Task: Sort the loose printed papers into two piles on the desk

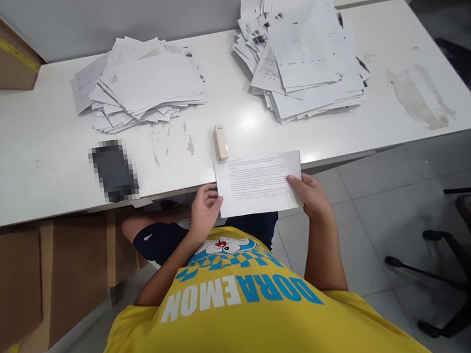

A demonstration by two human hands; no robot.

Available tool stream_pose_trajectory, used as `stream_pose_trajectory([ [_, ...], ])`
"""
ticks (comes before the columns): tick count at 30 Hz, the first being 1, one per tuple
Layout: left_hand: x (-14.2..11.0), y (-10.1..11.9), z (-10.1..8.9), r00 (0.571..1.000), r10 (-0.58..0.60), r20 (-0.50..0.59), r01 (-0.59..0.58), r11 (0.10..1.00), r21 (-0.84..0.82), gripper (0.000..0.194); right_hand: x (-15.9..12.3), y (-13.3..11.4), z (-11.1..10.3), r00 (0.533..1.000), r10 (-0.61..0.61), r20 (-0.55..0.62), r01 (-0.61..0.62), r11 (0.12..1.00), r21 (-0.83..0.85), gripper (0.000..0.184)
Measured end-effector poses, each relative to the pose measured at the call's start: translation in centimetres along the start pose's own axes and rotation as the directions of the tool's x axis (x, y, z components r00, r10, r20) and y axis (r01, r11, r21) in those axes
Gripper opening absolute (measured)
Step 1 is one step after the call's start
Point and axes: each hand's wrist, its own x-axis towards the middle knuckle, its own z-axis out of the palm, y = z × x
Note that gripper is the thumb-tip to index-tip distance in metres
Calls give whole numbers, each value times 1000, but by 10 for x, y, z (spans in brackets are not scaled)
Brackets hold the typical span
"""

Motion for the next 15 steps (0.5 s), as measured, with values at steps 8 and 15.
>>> stream_pose_trajectory([
  [8,8,9,-19,806,588,64,-456,549,701,25,4,-10,-2,1000,-10,11,10,1000,-3,49],
  [15,70,37,-14,721,539,436,-671,383,635,57,6,-8,-4,999,-41,-3,41,999,-20,49],
])
